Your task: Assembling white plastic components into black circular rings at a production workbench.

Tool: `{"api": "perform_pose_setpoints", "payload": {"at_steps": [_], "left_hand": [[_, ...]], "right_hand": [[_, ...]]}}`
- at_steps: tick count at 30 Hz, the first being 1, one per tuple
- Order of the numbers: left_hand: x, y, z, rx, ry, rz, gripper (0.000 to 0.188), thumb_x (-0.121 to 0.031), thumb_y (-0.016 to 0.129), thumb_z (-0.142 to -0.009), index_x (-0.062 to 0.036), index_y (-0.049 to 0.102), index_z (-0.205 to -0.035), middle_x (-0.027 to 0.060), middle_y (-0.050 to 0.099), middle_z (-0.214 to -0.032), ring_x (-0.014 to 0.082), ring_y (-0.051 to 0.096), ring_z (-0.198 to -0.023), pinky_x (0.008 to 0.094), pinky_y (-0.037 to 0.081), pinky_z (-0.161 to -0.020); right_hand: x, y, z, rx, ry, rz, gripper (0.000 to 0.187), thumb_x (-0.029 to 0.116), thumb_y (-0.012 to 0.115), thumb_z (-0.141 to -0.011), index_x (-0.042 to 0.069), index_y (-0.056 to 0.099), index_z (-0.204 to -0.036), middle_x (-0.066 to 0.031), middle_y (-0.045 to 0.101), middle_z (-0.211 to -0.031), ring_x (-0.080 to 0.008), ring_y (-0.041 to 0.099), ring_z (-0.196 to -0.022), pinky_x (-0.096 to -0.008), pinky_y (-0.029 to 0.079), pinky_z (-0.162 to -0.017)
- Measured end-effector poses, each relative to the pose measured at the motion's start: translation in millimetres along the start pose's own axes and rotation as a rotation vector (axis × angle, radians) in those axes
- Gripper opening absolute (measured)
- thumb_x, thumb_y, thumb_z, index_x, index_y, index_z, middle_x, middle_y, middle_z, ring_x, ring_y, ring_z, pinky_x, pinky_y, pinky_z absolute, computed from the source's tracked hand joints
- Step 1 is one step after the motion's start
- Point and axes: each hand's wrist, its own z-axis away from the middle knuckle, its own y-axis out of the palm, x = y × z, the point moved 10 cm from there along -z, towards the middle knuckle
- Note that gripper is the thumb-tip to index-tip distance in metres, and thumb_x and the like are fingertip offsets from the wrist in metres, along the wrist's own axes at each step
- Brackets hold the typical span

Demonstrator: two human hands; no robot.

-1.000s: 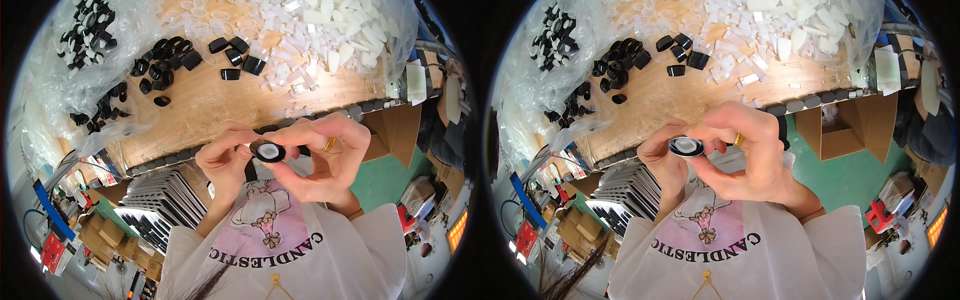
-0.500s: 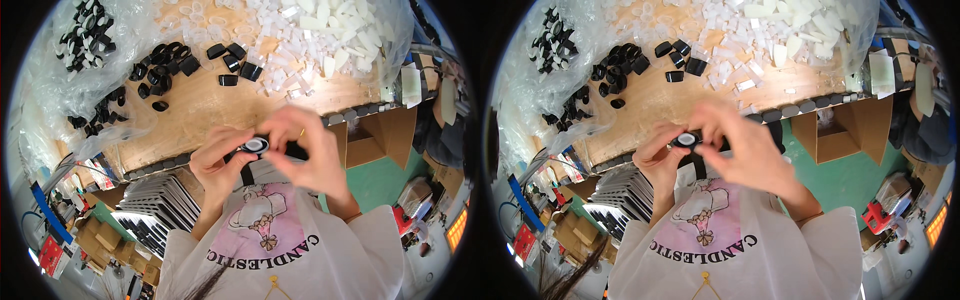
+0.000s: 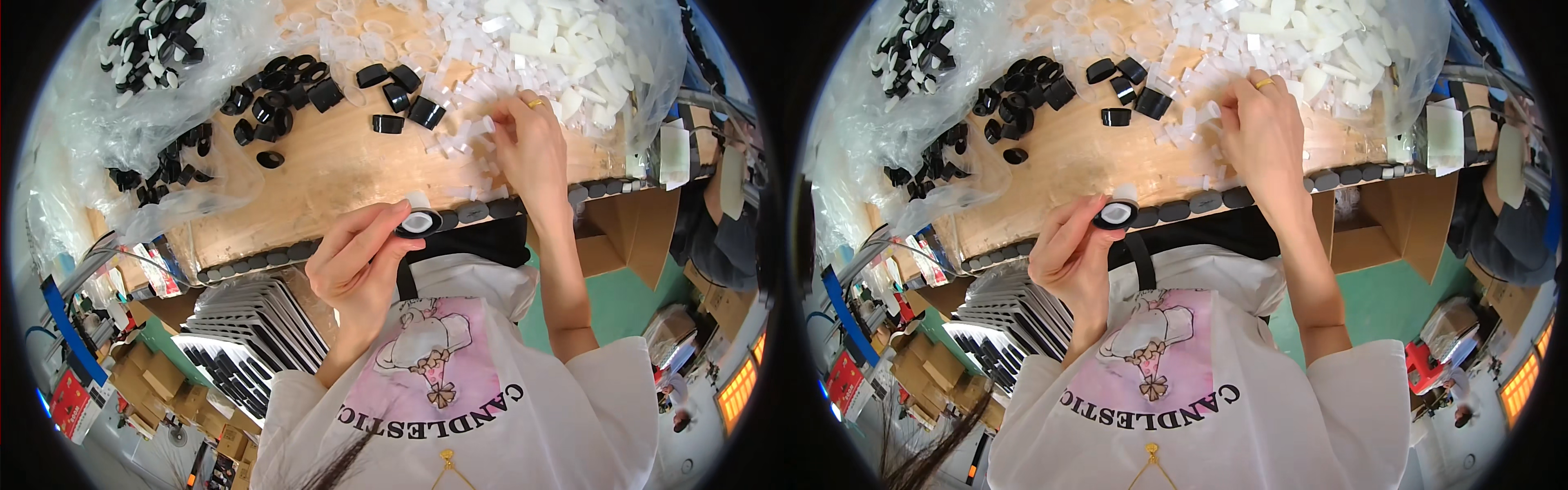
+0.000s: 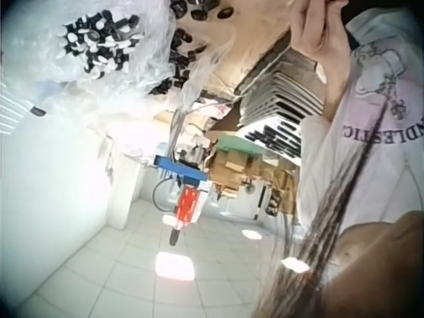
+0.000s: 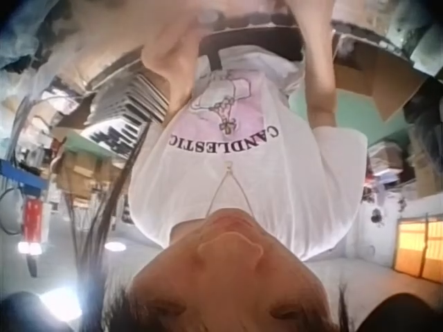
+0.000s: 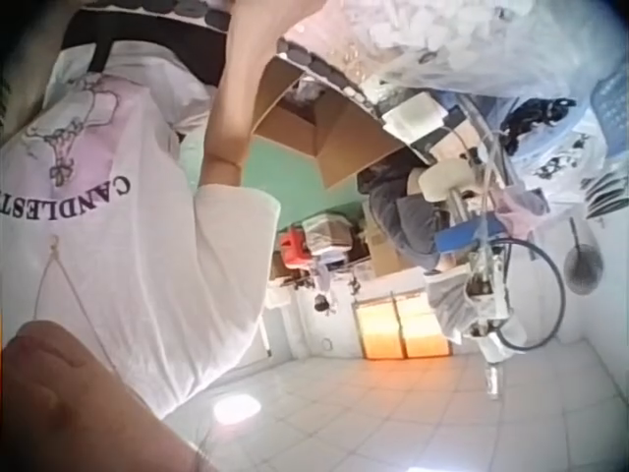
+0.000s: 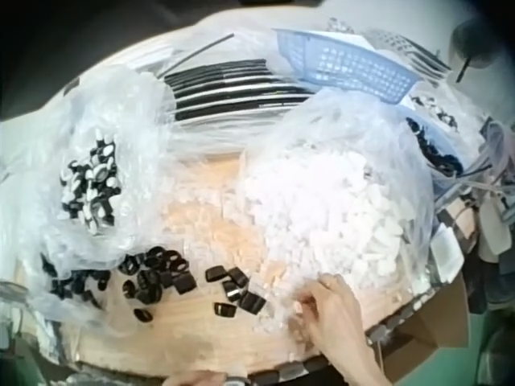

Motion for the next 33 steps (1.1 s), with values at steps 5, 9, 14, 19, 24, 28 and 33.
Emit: {"api": "perform_pose_setpoints", "payload": {"at_steps": [5, 9, 14, 19, 24, 28, 33], "left_hand": [[0, 0, -1, -0.029, 0.072, -0.024, 0.036, 0.01, 0.078, -0.068, 0.0006, 0.074, -0.102, 0.0114, 0.07, -0.091, 0.015, 0.066, -0.073, 0.0238, 0.055, -0.063], [-4, 7, -6, 0.032, -0.02, -0.125, 0.037, 0.003, 0.082, -0.065, -0.0009, 0.074, -0.101, 0.0093, 0.069, -0.087, 0.0166, 0.063, -0.07, 0.0268, 0.05, -0.061], [-18, 7, -8, 0.043, 0.143, -0.136, 0.038, -0.001, 0.083, -0.061, -0.0034, 0.074, -0.097, 0.006, 0.068, -0.085, 0.0215, 0.061, -0.075, 0.0306, 0.049, -0.063], [-37, 11, -8, 0.05, 0.296, -0.244, 0.036, -0.004, 0.084, -0.06, -0.0052, 0.075, -0.095, 0.0042, 0.07, -0.087, 0.0234, 0.06, -0.076, 0.0312, 0.05, -0.064], [-42, 12, -6, 0.052, 0.34, -0.221, 0.035, -0.003, 0.084, -0.06, -0.0042, 0.074, -0.094, 0.0048, 0.072, -0.09, 0.0248, 0.061, -0.076, 0.0304, 0.052, -0.068], [-35, 5, -7, 0.041, 0.269, -0.099, 0.036, -0.002, 0.083, -0.06, -0.0038, 0.074, -0.094, 0.0057, 0.072, -0.09, 0.0249, 0.061, -0.077, 0.0309, 0.052, -0.068], [-39, 2, -8, 0.029, 0.305, -0.101, 0.036, 0.0, 0.083, -0.059, -0.0029, 0.073, -0.094, 0.0071, 0.072, -0.09, 0.0251, 0.062, -0.077, 0.0322, 0.052, -0.069]], "right_hand": [[26, -14, 6, -0.053, -0.202, 0.072, 0.011, -0.002, 0.064, -0.081, 0.0, 0.062, -0.092, -0.01, 0.06, -0.082, -0.0259, 0.061, -0.076, -0.0341, 0.048, -0.066], [32, -47, 25, 0.013, 0.074, -0.388, 0.015, -0.008, 0.065, -0.077, -0.002, 0.059, -0.09, -0.0077, 0.061, -0.082, -0.0209, 0.056, -0.069, -0.0272, 0.046, -0.064], [119, -84, 56, -0.025, -0.563, -0.333, 0.023, -0.013, 0.066, -0.064, -0.005, 0.065, -0.085, -0.0145, 0.06, -0.091, -0.0239, 0.059, -0.068, -0.0278, 0.046, -0.055], [136, -82, 58, 0.034, -0.732, -0.198, 0.024, -0.008, 0.068, -0.062, -0.006, 0.066, -0.086, -0.0144, 0.06, -0.091, -0.0244, 0.058, -0.064, -0.0289, 0.045, -0.051], [146, -79, 64, 0.09, -0.799, -0.22, 0.023, -0.006, 0.073, -0.064, -0.006, 0.066, -0.085, -0.0155, 0.061, -0.092, -0.0238, 0.059, -0.064, -0.0294, 0.047, -0.052], [114, -84, 51, 0.01, -0.531, -0.592, 0.02, -0.004, 0.078, -0.067, -0.003, 0.068, -0.085, -0.0162, 0.064, -0.094, -0.022, 0.062, -0.073, -0.0298, 0.05, -0.063], [112, -80, 58, -0.017, -0.569, -0.605, 0.014, -0.003, 0.074, -0.071, -0.001, 0.07, -0.084, -0.0146, 0.063, -0.096, -0.0222, 0.058, -0.077, -0.0303, 0.047, -0.063]]}}
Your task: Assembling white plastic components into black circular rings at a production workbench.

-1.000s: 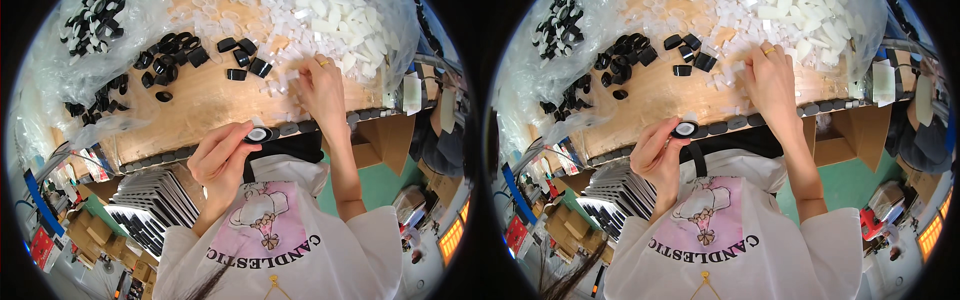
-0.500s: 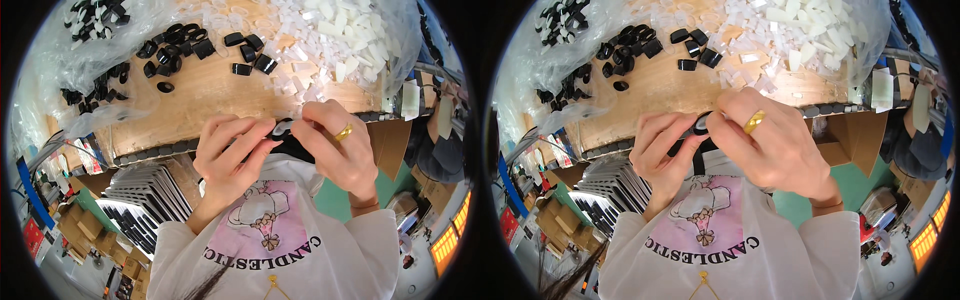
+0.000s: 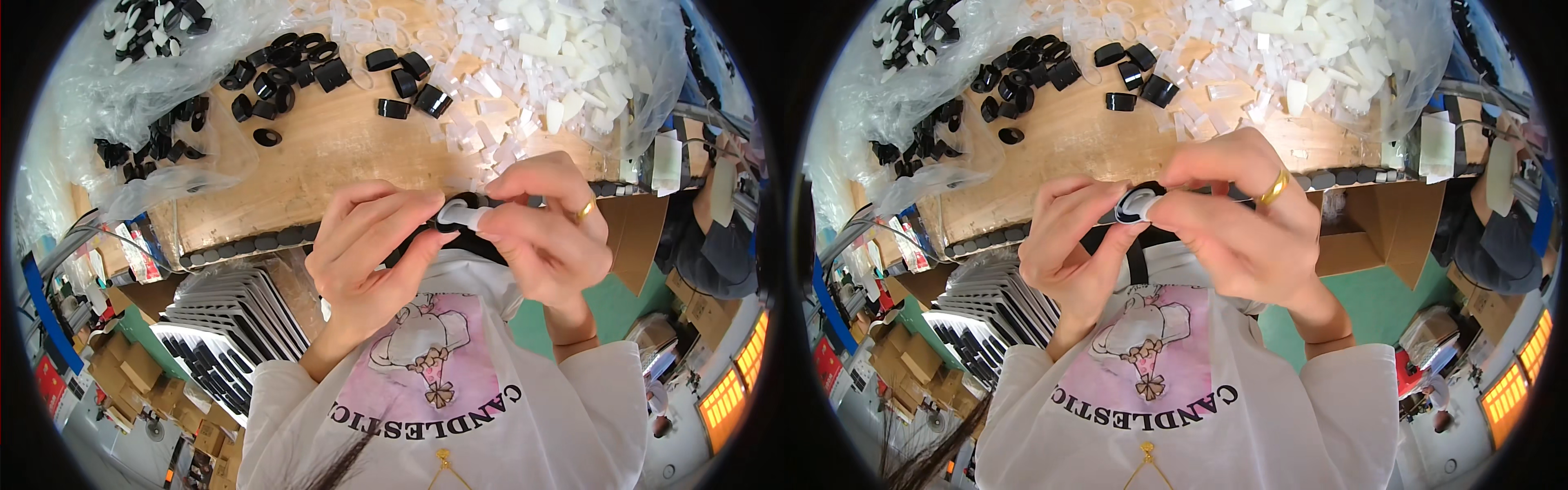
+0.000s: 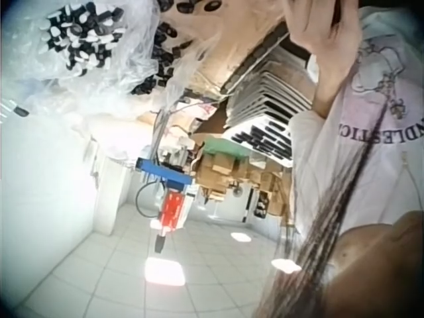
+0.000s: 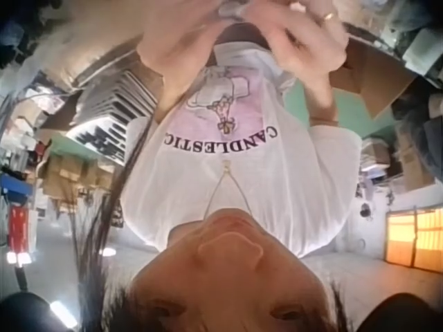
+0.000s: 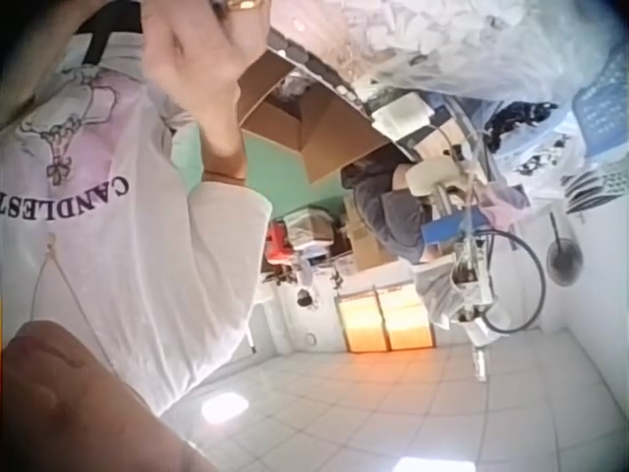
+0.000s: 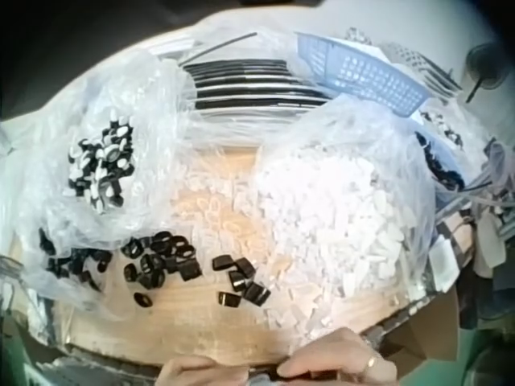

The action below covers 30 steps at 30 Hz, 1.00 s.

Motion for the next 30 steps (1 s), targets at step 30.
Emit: {"api": "perform_pose_setpoints", "payload": {"at_steps": [30], "left_hand": [[23, -7, 3, -0.034, -0.114, -0.052, 0.032, 0.001, 0.081, -0.062, 0.001, 0.073, -0.092, 0.0078, 0.073, -0.088, 0.0237, 0.061, -0.078, 0.031, 0.051, -0.069]], "right_hand": [[-34, 16, -12, 0.04, 0.191, -0.021, 0.023, 0.002, 0.069, -0.068, 0.002, 0.072, -0.091, -0.0136, 0.06, -0.099, -0.0296, 0.059, -0.09, -0.0403, 0.048, -0.084]]}}
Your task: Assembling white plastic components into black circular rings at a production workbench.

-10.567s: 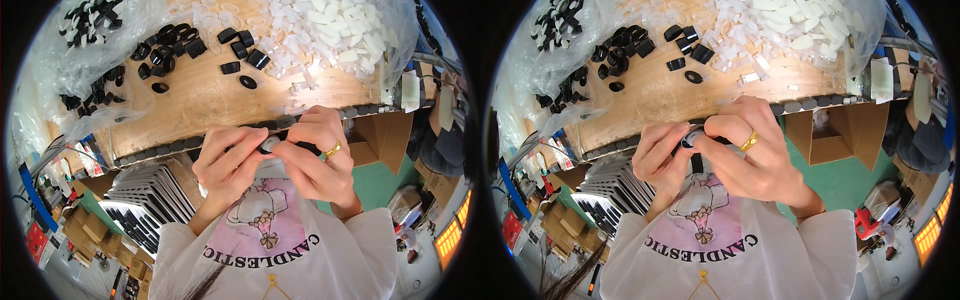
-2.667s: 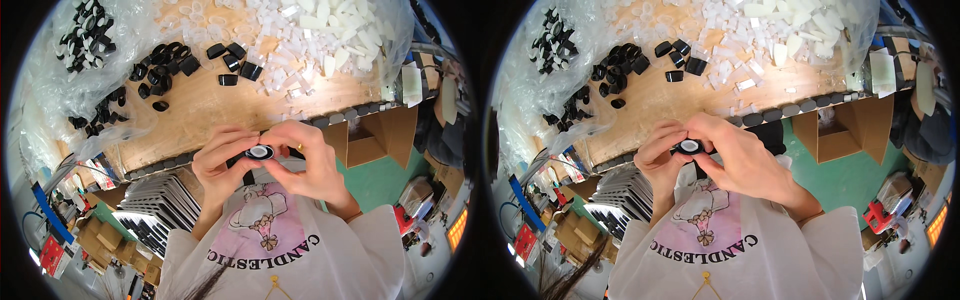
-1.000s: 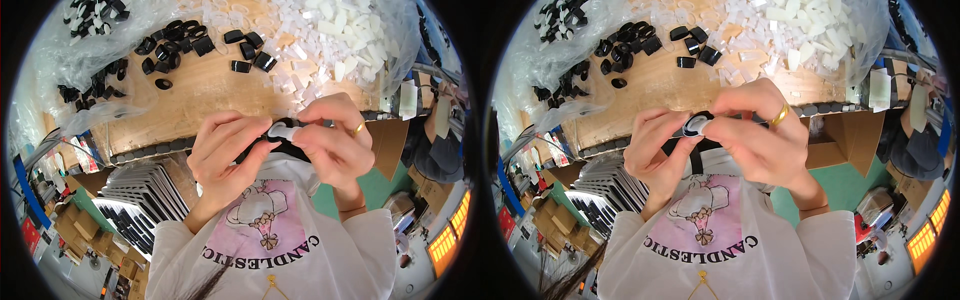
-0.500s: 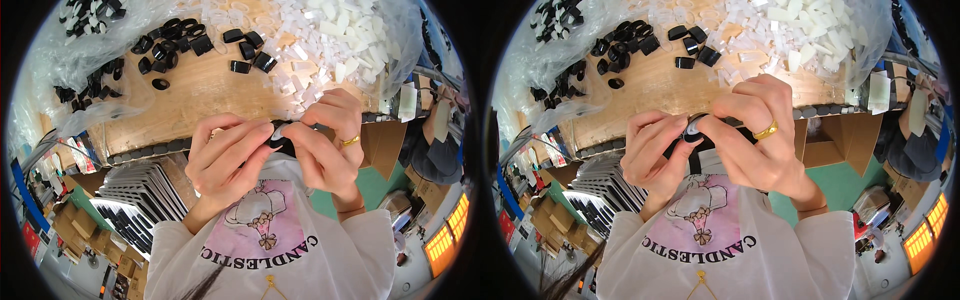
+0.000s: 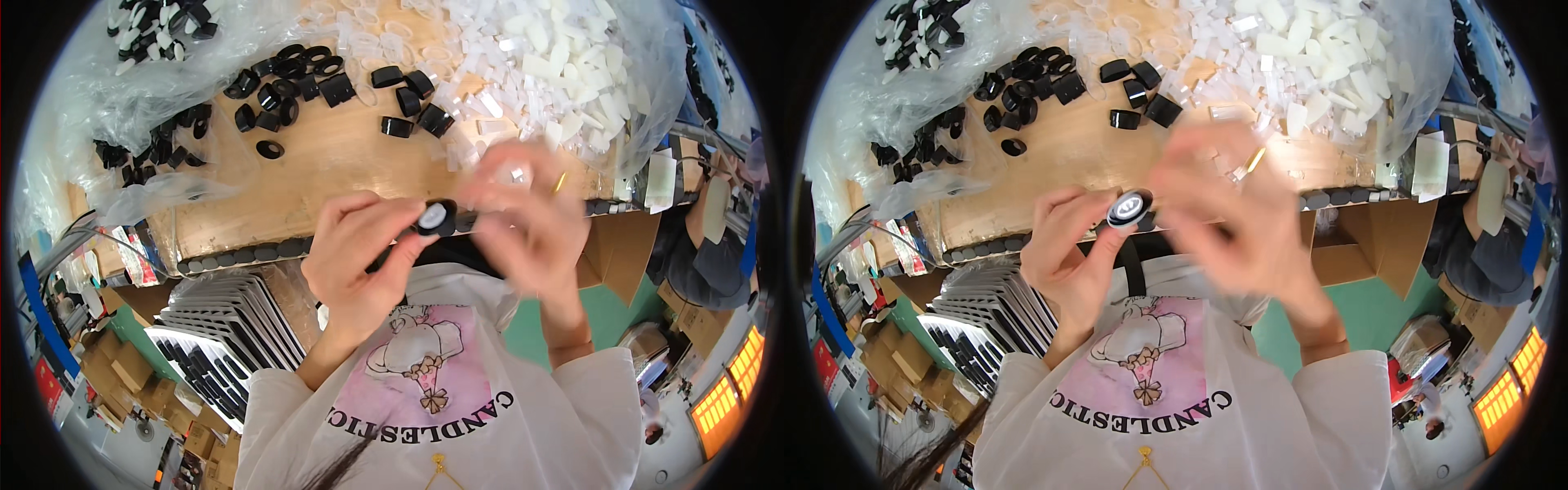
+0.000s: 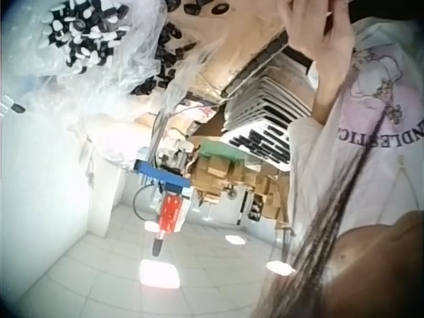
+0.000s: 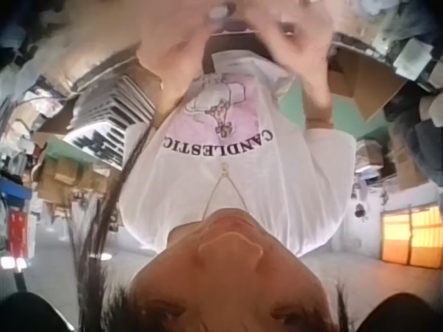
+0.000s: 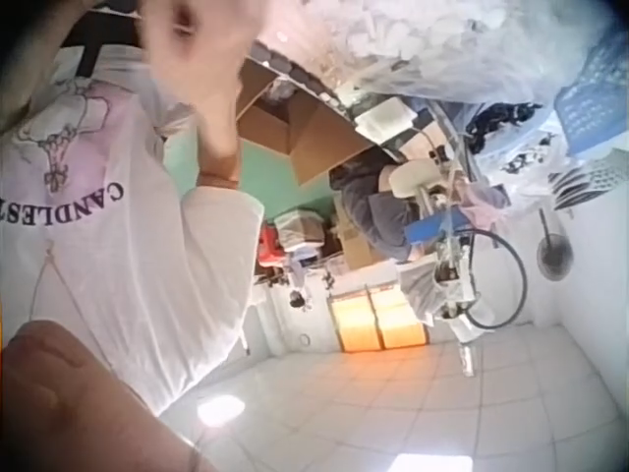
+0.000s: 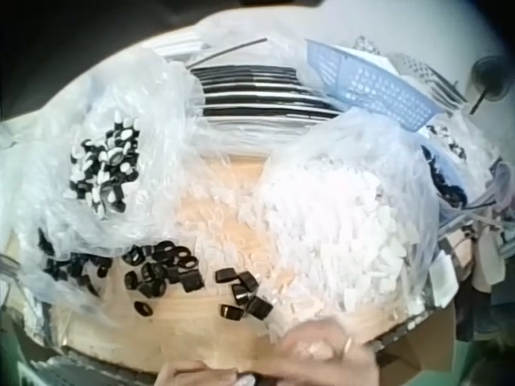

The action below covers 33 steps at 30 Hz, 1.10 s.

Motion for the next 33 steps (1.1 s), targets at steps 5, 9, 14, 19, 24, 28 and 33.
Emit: {"api": "perform_pose_setpoints", "payload": {"at_steps": [5, 9, 14, 19, 24, 28, 33], "left_hand": [[27, -7, 6, -0.034, -0.223, 0.198, 0.034, 0.006, 0.081, -0.067, 0.0023, 0.073, -0.1, 0.0092, 0.073, -0.089, 0.0181, 0.063, -0.078, 0.0264, 0.05, -0.068], [23, -11, 4, -0.048, -0.202, 0.229, 0.032, 0.007, 0.08, -0.069, 0.0033, 0.073, -0.1, 0.0107, 0.073, -0.09, 0.0162, 0.062, -0.073, 0.0243, 0.05, -0.066], [27, -9, 6, -0.043, -0.262, 0.218, 0.03, 0.008, 0.078, -0.07, 0.0041, 0.072, -0.1, 0.0129, 0.073, -0.094, 0.0185, 0.068, -0.077, 0.0255, 0.054, -0.069], [26, -5, 4, -0.014, -0.252, 0.167, 0.031, 0.009, 0.077, -0.07, 0.0033, 0.072, -0.1, 0.0141, 0.073, -0.094, 0.0195, 0.07, -0.083, 0.0267, 0.056, -0.072], [14, 3, 3, 0.038, -0.255, 0.147, 0.033, 0.01, 0.077, -0.071, 0.0025, 0.072, -0.103, 0.0149, 0.072, -0.098, 0.0204, 0.07, -0.084, 0.0274, 0.056, -0.073], [13, 1, 4, 0.027, -0.257, 0.362, 0.035, 0.01, 0.075, -0.072, 0.0023, 0.072, -0.105, 0.0169, 0.07, -0.107, 0.0218, 0.07, -0.088, 0.0268, 0.058, -0.076], [-16, -16, 4, -0.077, -0.006, 0.283, 0.03, 0.013, 0.071, -0.073, 0.0016, 0.074, -0.101, 0.0163, 0.069, -0.1, 0.0219, 0.07, -0.089, 0.0251, 0.059, -0.075]], "right_hand": [[-111, -3, -74, -0.059, 0.135, 0.197, 0.014, 0.006, 0.069, -0.078, 0.003, 0.072, -0.091, -0.0083, 0.064, -0.101, -0.0242, 0.061, -0.094, -0.0366, 0.047, -0.084], [-102, 29, -90, 0.13, -0.087, 0.682, 0.011, 0.004, 0.067, -0.077, 0.004, 0.071, -0.087, -0.0068, 0.063, -0.098, -0.0271, 0.058, -0.097, -0.0401, 0.045, -0.088], [-83, 30, -79, 0.074, -0.195, 0.782, 0.008, 0.002, 0.067, -0.076, 0.004, 0.07, -0.084, -0.007, 0.06, -0.093, -0.026, 0.059, -0.092, -0.0378, 0.046, -0.082], [27, 12, -21, 0.11, -0.382, 0.33, 0.022, 0.004, 0.068, -0.06, 0.004, 0.067, -0.083, -0.0079, 0.054, -0.086, -0.0252, 0.057, -0.073, -0.0339, 0.047, -0.06], [43, 28, 1, 0.154, -0.481, 0.447, 0.026, 0.004, 0.068, -0.055, 0.003, 0.066, -0.08, -0.0066, 0.053, -0.081, -0.0234, 0.056, -0.065, -0.0316, 0.045, -0.05], [47, 30, 6, 0.152, -0.495, 0.305, 0.021, 0.0, 0.074, -0.059, 0.001, 0.066, -0.079, -0.0066, 0.055, -0.08, -0.0225, 0.055, -0.061, -0.0314, 0.045, -0.05], [27, 10, -1, 0.117, -0.143, -0.121, 0.026, 0.009, 0.083, -0.068, 0.001, 0.069, -0.089, -0.0076, 0.061, -0.079, -0.0212, 0.055, -0.061, -0.031, 0.047, -0.052]]}}
